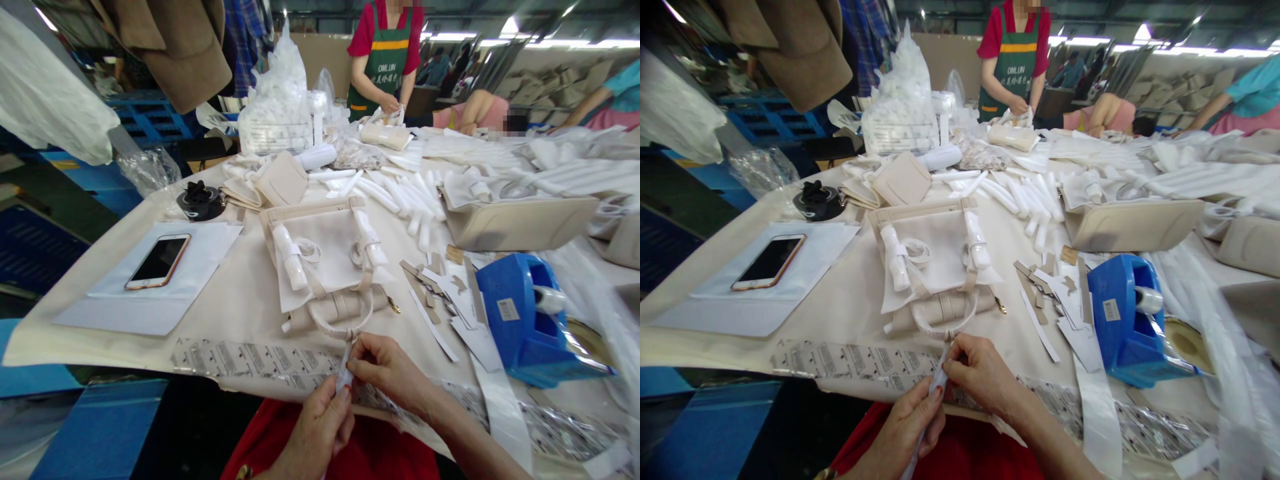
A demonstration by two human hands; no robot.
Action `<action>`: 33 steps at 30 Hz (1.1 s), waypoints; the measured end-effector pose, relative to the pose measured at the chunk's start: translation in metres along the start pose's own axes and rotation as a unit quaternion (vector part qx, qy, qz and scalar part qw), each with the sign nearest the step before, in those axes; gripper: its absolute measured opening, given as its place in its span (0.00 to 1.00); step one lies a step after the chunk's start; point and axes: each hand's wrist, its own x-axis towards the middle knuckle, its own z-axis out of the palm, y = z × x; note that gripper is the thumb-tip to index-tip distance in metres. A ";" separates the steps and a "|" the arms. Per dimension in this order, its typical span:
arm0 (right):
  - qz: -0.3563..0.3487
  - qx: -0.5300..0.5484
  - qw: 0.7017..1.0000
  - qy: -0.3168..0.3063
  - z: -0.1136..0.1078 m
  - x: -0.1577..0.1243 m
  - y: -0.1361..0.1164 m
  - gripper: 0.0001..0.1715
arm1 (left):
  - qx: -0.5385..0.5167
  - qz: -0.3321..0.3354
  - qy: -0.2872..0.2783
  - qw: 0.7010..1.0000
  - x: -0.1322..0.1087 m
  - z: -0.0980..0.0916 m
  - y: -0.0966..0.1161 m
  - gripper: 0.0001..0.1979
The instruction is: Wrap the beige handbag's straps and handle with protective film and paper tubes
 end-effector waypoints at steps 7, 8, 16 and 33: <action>0.049 -0.018 0.995 0.085 0.009 0.002 -0.005 0.07 | 0.049 -0.010 0.043 0.998 0.003 0.003 -0.001 0.27; 0.052 -0.035 0.993 0.096 0.010 0.002 -0.005 0.08 | 0.061 -0.012 0.043 0.997 0.004 0.003 -0.001 0.27; 0.048 -0.099 0.985 0.130 0.017 0.003 -0.006 0.10 | -0.063 -0.039 0.042 0.996 0.009 0.010 0.004 0.26; 0.052 0.203 0.973 0.096 0.015 -0.002 -0.001 0.10 | -0.058 -0.079 0.072 0.993 0.014 0.021 0.019 0.13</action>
